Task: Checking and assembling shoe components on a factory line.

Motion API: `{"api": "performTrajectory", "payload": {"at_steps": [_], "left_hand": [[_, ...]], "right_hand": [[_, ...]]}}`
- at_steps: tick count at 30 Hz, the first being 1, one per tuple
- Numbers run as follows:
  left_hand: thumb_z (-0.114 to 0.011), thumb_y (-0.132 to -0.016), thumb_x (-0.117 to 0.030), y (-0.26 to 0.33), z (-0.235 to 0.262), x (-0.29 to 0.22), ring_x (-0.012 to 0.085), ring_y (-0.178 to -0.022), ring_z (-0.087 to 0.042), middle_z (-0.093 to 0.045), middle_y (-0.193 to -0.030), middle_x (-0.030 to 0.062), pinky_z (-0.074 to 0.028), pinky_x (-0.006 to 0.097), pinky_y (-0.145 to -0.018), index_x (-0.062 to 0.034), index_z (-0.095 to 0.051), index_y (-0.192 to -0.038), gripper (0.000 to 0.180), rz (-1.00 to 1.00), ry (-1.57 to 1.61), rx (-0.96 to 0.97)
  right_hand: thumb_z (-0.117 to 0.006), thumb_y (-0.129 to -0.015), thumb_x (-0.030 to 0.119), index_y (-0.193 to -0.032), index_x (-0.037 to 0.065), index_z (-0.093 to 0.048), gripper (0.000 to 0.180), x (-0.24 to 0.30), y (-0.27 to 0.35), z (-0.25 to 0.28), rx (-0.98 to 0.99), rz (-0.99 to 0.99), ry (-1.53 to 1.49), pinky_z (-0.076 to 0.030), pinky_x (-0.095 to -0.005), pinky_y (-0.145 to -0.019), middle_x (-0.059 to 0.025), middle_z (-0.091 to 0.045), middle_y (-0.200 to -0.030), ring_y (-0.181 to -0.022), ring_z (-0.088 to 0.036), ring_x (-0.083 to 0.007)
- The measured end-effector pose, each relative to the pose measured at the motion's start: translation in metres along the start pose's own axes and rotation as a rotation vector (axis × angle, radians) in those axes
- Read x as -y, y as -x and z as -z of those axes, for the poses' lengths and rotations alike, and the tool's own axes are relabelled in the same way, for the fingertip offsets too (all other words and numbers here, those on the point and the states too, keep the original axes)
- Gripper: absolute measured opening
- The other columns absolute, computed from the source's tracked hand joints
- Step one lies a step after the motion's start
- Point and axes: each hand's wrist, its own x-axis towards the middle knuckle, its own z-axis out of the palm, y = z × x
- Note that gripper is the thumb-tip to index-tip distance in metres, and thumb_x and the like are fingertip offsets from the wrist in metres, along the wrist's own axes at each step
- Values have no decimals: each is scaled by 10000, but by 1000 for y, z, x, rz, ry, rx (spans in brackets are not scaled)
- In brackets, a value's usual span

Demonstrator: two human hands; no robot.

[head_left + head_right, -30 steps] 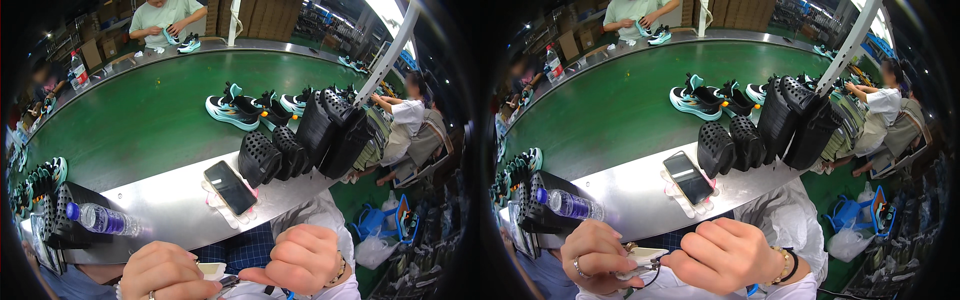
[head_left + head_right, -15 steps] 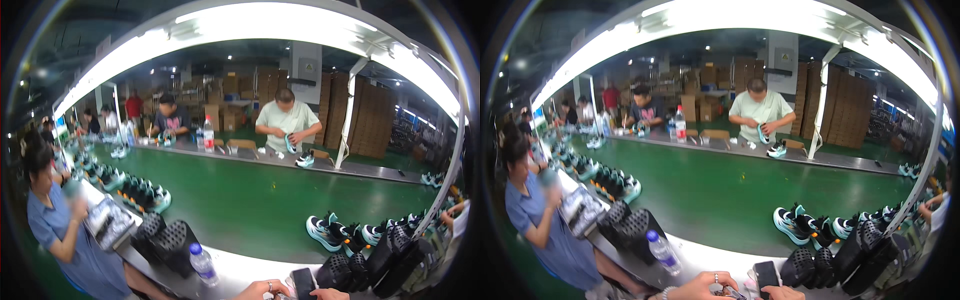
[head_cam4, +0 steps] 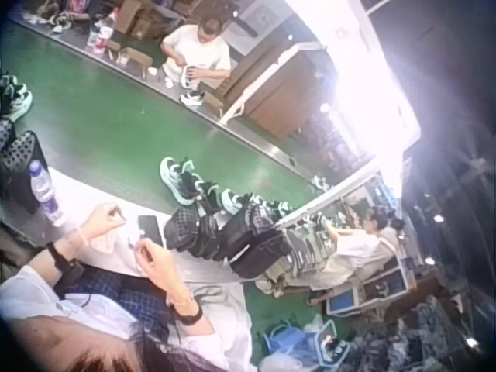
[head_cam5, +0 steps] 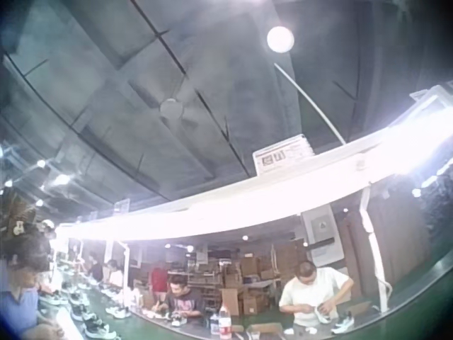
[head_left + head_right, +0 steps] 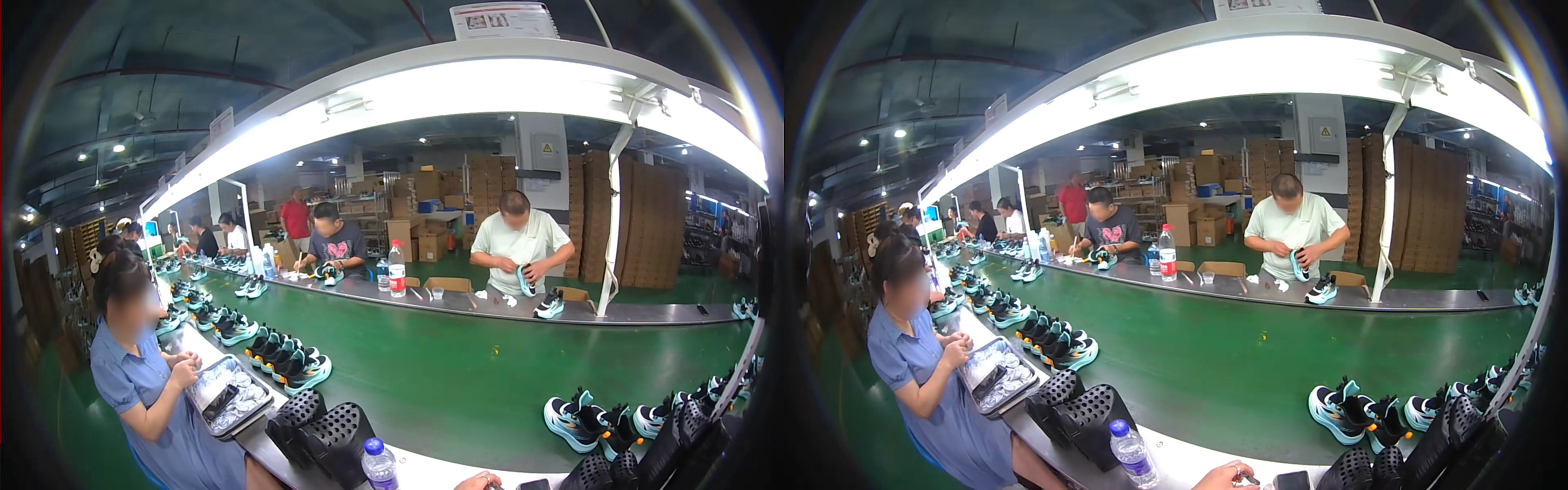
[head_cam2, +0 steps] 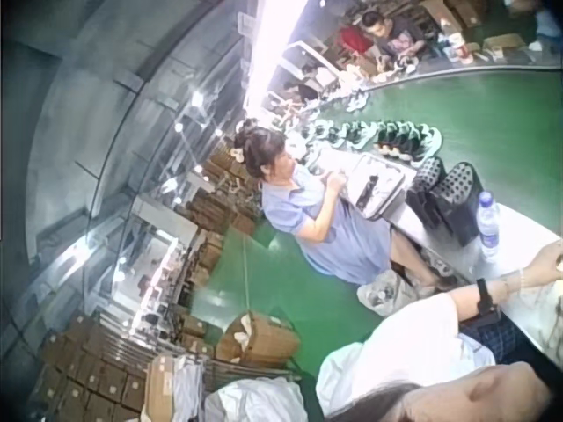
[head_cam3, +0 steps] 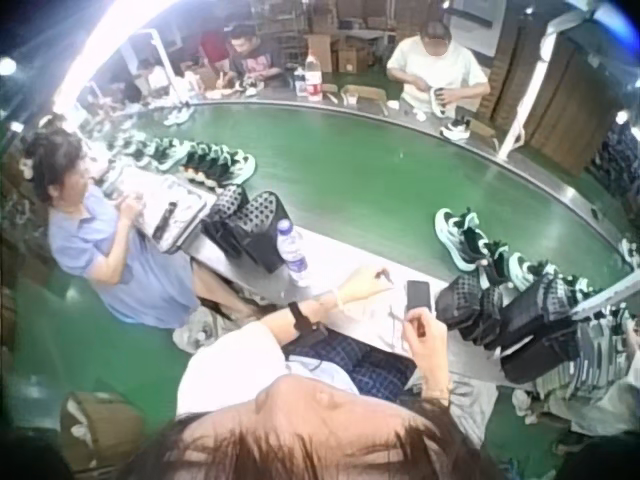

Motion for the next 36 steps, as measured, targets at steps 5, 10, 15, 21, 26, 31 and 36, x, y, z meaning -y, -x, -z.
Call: {"api": "performTrajectory", "payload": {"at_steps": [5,10,15,21,26,31,36], "left_hand": [[-682,-738,-243,3,-5,16,325,-884,-633,-669,-948,162,-499,400,-774,-57,-654,-970,299,53,-127,24],[-635,-738,-142,15,-7,-37,335,-1037,-560,-614,-1080,159,-455,396,-892,-21,-636,-1000,289,-110,111,63],[-680,-756,10,28,65,-169,238,-823,-627,-643,-811,80,-459,373,-863,-26,-650,-825,83,-343,466,254],[-731,-695,-23,23,63,-202,220,-806,-633,-650,-784,50,-455,386,-845,-54,-661,-785,117,-531,390,521],[-769,-652,-41,33,52,-213,186,-774,-634,-646,-748,17,-460,369,-826,-67,-670,-767,154,-587,318,540],[-749,-650,-38,36,50,-218,200,-762,-627,-640,-736,24,-469,356,-805,-65,-661,-741,129,-635,274,535],[-727,-620,-3,38,46,-221,255,-732,-594,-590,-720,66,-492,377,-725,-37,-629,-750,166,-738,355,422]], "right_hand": [[-612,-816,-4,-835,34,-554,72,-2,2,-7,22,24,24,-364,-227,-482,-4,-483,-576,-514,-447,-69],[-546,-898,80,-814,42,-525,95,-22,14,-7,130,-255,-646,-385,-235,-487,4,-496,-614,-536,-479,-83],[-506,-933,311,-536,32,-447,489,35,5,-6,271,-444,-1158,-340,-291,-426,-54,-376,-464,-429,-411,-165],[-458,-955,276,-535,45,-469,480,-25,8,-22,950,-192,-1571,-366,-262,-444,-25,-447,-496,-498,-496,-165],[-481,-932,243,-515,49,-460,460,-34,26,-34,1019,-31,-1649,-393,-269,-443,-36,-433,-477,-461,-483,-176],[-485,-919,221,-500,54,-460,452,-31,33,-35,1031,28,-1769,-398,-288,-433,-39,-423,-454,-430,-476,-186],[-484,-919,208,-490,49,-453,458,-27,33,-35,1029,66,-1789,-394,-285,-431,-43,-422,-450,-429,-477,-187]]}}
